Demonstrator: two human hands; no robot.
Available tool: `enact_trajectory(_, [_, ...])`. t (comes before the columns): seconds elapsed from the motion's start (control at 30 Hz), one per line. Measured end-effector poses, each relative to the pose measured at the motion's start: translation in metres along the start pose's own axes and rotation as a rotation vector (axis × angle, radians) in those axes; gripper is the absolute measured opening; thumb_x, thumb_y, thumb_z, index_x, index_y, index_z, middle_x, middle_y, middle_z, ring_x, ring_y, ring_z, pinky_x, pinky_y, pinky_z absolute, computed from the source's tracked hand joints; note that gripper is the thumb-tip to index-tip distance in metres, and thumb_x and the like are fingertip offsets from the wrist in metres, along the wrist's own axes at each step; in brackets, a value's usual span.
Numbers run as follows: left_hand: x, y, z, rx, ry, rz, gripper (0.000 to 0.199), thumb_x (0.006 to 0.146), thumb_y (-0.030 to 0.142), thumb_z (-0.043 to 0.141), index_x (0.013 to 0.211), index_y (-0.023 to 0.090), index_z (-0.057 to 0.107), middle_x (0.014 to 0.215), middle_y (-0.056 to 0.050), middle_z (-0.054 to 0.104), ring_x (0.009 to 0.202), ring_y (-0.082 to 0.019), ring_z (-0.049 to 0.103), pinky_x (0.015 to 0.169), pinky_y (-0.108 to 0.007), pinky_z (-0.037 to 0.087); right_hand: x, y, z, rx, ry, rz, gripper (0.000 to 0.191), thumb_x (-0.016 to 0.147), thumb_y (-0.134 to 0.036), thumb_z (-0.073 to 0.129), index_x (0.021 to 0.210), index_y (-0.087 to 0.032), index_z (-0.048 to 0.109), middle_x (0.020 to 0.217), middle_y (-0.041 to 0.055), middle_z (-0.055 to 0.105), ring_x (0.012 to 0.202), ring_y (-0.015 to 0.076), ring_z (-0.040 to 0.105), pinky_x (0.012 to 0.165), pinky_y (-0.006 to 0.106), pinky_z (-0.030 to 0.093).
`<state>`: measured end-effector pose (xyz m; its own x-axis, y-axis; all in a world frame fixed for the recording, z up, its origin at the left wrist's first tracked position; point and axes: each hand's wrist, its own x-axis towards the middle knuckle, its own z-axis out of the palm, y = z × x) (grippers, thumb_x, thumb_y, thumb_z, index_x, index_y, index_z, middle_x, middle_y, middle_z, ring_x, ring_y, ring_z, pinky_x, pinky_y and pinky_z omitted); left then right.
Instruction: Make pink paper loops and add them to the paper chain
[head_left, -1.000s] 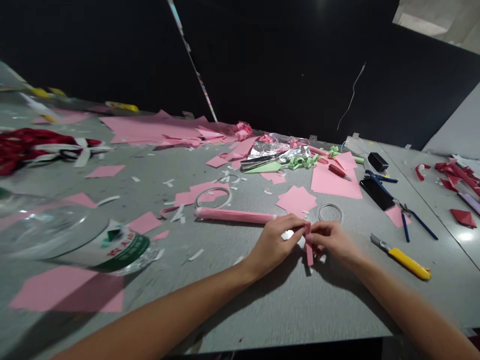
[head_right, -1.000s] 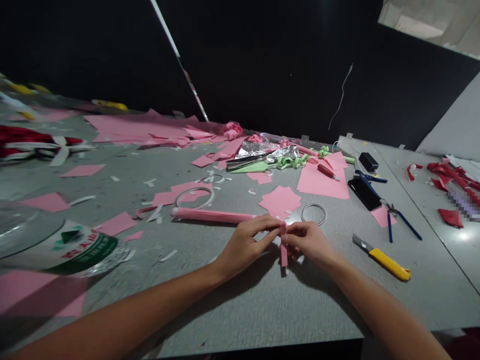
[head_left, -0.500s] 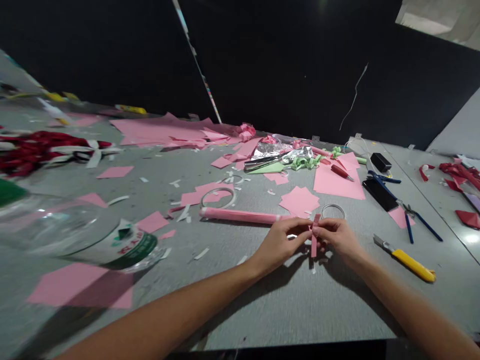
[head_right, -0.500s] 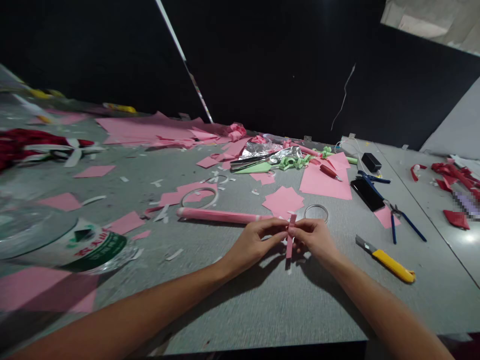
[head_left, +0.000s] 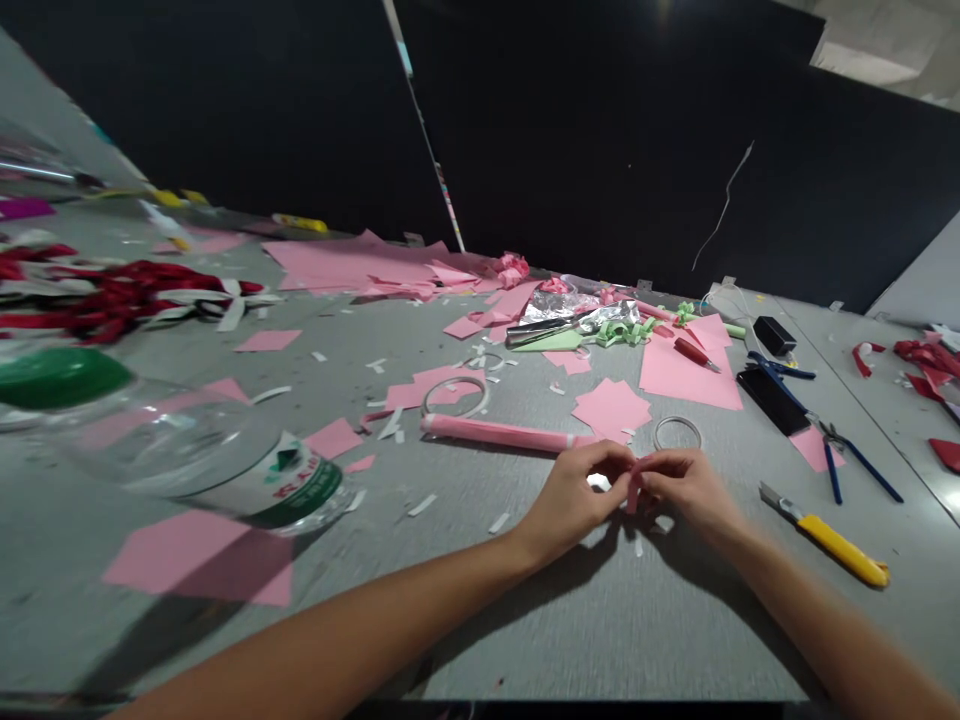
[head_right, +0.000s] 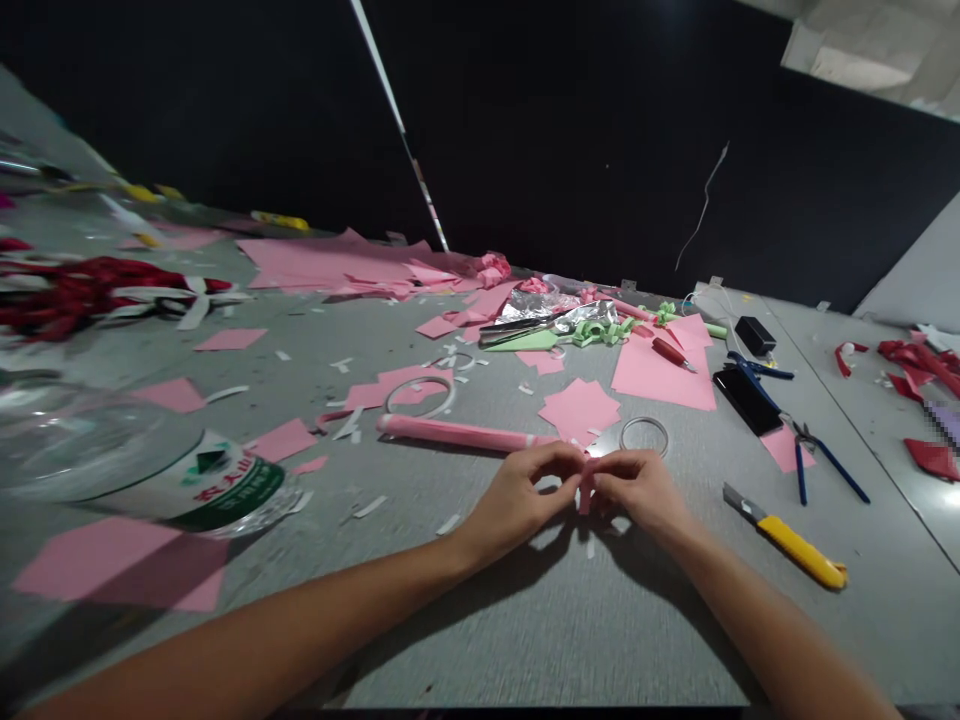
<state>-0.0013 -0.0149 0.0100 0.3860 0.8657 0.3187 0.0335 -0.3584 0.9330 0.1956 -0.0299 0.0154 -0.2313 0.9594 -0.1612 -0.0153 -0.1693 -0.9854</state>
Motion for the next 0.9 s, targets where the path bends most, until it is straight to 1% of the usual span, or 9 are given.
enact_trajectory(0.1, [-0.001, 0.001, 0.002, 0.016, -0.021, 0.013, 0.014, 0.092, 0.023, 0.067, 0.099, 0.017, 0.078, 0.093, -0.006, 0.080, 0.085, -0.020, 0.075, 0.081, -0.032, 0.058, 0.001, 0.003, 0.000, 0.023, 0.052, -0.026, 0.014, 0.073, -0.031, 0.085, 0.077, -0.017, 0.084, 0.062, 0.0057, 0.072, 0.055, 0.0162, 0.063, 0.057, 0.032, 0.051])
enact_trajectory(0.23, [0.002, -0.001, 0.001, -0.059, -0.062, -0.089, 0.016, 0.094, 0.028, 0.069, 0.099, 0.016, 0.078, 0.093, -0.008, 0.081, 0.087, -0.022, 0.077, 0.083, -0.033, 0.060, 0.002, 0.006, 0.000, 0.033, 0.079, 0.009, 0.018, 0.070, -0.033, 0.088, 0.076, -0.017, 0.082, 0.063, 0.0047, 0.071, 0.053, 0.0142, 0.061, 0.055, 0.030, 0.050])
enact_trajectory(0.4, [0.001, -0.001, -0.001, 0.032, -0.004, -0.017, 0.014, 0.093, 0.024, 0.067, 0.096, 0.017, 0.079, 0.089, -0.006, 0.081, 0.078, -0.019, 0.075, 0.076, -0.029, 0.058, 0.001, 0.002, 0.002, 0.035, -0.021, 0.041, 0.029, 0.076, -0.041, 0.089, 0.091, -0.019, 0.077, 0.075, 0.0074, 0.079, 0.063, 0.0200, 0.072, 0.058, 0.031, 0.055])
enact_trajectory(0.5, [-0.004, 0.003, 0.003, 0.094, -0.008, 0.052, 0.013, 0.093, 0.022, 0.067, 0.098, 0.018, 0.079, 0.091, -0.005, 0.081, 0.081, -0.018, 0.074, 0.078, -0.030, 0.058, -0.001, -0.002, 0.002, 0.000, -0.100, -0.016, 0.028, 0.081, -0.044, 0.087, 0.089, -0.020, 0.075, 0.069, 0.0062, 0.077, 0.061, 0.0202, 0.072, 0.055, 0.030, 0.055])
enact_trajectory(0.57, [-0.006, 0.007, 0.004, 0.075, 0.001, 0.055, 0.015, 0.094, 0.023, 0.069, 0.105, 0.019, 0.079, 0.092, -0.004, 0.081, 0.082, -0.018, 0.075, 0.079, -0.030, 0.059, -0.001, -0.006, -0.002, 0.009, -0.085, -0.061, 0.027, 0.082, -0.044, 0.087, 0.086, -0.021, 0.074, 0.068, 0.0040, 0.075, 0.057, 0.0179, 0.069, 0.054, 0.029, 0.054])
enact_trajectory(0.67, [-0.001, 0.013, -0.008, 0.010, 0.136, 0.022, 0.020, 0.094, 0.028, 0.071, 0.111, 0.020, 0.079, 0.089, -0.004, 0.080, 0.078, -0.018, 0.075, 0.075, -0.030, 0.060, 0.001, -0.018, -0.018, 0.107, 0.081, -0.108, 0.030, 0.077, -0.043, 0.092, 0.085, -0.021, 0.073, 0.073, 0.0025, 0.074, 0.057, 0.0151, 0.066, 0.052, 0.026, 0.052])
enact_trajectory(0.73, [0.010, 0.017, -0.026, -0.006, 0.312, 0.034, 0.017, 0.096, 0.031, 0.070, 0.106, 0.021, 0.080, 0.085, -0.003, 0.077, 0.073, -0.017, 0.072, 0.069, -0.028, 0.059, 0.003, -0.028, -0.033, 0.190, 0.201, -0.133, 0.032, 0.076, -0.043, 0.093, 0.088, -0.022, 0.072, 0.082, 0.0038, 0.078, 0.059, 0.0145, 0.065, 0.048, 0.023, 0.048])
enact_trajectory(0.8, [0.023, 0.019, -0.045, -0.028, 0.505, 0.088, 0.014, 0.094, 0.028, 0.071, 0.102, 0.020, 0.079, 0.081, -0.002, 0.074, 0.072, -0.015, 0.069, 0.070, -0.028, 0.058, 0.005, -0.035, -0.046, 0.229, 0.257, -0.168, 0.034, 0.077, -0.043, 0.092, 0.091, -0.022, 0.069, 0.095, 0.0068, 0.082, 0.062, 0.0147, 0.066, 0.047, 0.023, 0.047])
enact_trajectory(0.9, [0.039, 0.015, -0.063, -0.071, 0.593, 0.124, 0.013, 0.090, 0.026, 0.072, 0.098, 0.019, 0.078, 0.077, 0.000, 0.071, 0.065, -0.013, 0.065, 0.065, -0.027, 0.056, 0.009, -0.038, -0.056, 0.219, 0.301, -0.148, 0.036, 0.075, -0.041, 0.094, 0.092, -0.023, 0.067, 0.097, 0.0079, 0.083, 0.067, 0.0167, 0.069, 0.051, 0.024, 0.050])
